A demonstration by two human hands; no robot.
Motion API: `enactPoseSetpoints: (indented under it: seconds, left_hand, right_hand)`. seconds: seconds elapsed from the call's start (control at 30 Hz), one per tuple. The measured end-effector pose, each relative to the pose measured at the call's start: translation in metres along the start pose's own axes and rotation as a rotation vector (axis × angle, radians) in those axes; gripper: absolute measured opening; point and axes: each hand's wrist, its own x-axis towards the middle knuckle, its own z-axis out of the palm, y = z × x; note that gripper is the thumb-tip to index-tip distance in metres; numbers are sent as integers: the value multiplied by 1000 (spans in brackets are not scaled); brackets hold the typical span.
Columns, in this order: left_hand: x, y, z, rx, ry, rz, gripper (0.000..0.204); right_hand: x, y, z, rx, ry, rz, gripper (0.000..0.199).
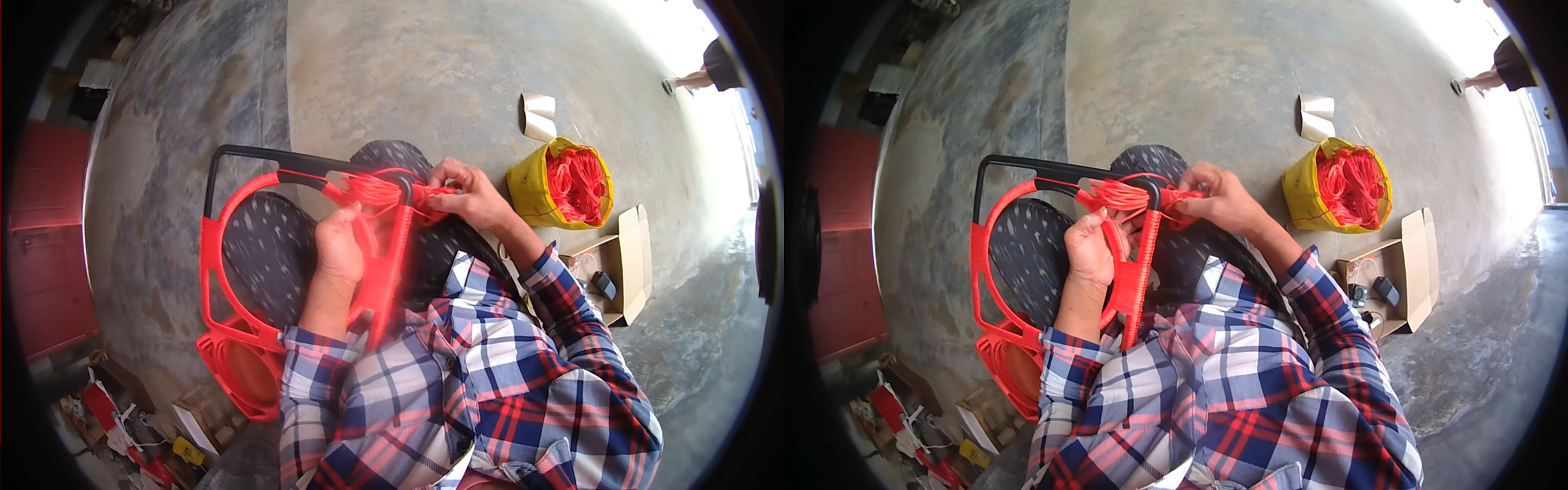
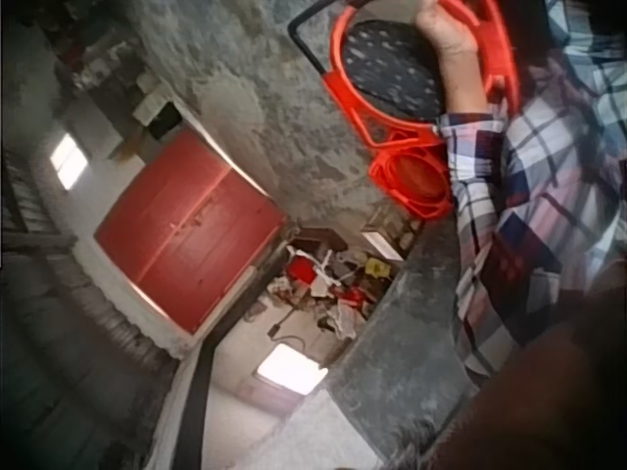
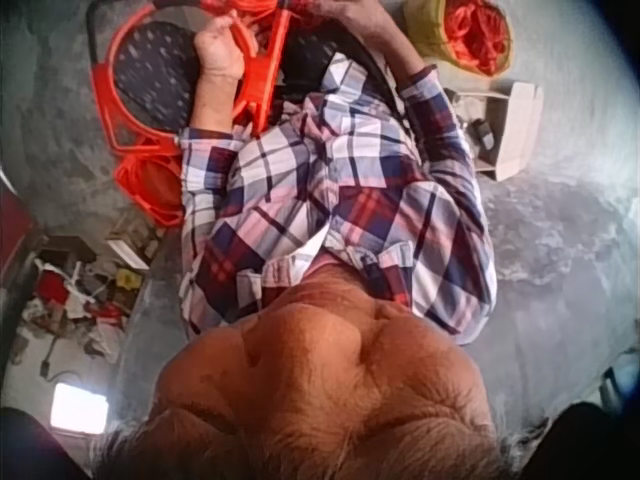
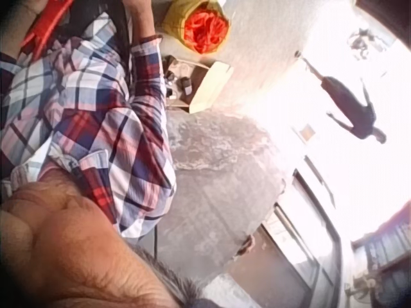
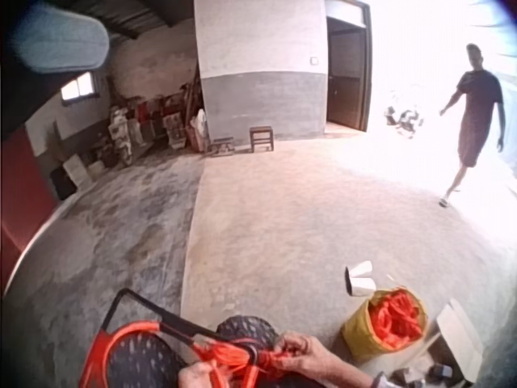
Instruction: Wrapping red plastic string around a red plastic furniture frame.
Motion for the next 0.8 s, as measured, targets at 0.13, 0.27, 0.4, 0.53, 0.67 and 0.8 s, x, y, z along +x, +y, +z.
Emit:
enactPoseSetpoints:
  seconds: [0.13,0.27,0.4,0.53,0.67,0.8]
  left_hand:
    - [-11,11,33,57,-117,-107,55]
    - [-10,11,29,58,-140,-140,50]
    - [-14,12,30,117,-89,-267,46]
    - [-11,9,30,111,-113,-275,43]
    - [-10,5,30,104,-108,-276,44]
    - [-7,2,34,105,-190,-229,41]
  right_hand:
    - [-22,-26,-9,408,75,-135,12]
    - [-50,-43,-37,776,-136,-327,15]
    - [-80,-68,-81,1018,77,-423,27]
    - [-68,-54,-69,666,454,-270,34]
    - [-36,-30,12,290,233,236,21]
    - [-30,-34,26,157,146,152,16]
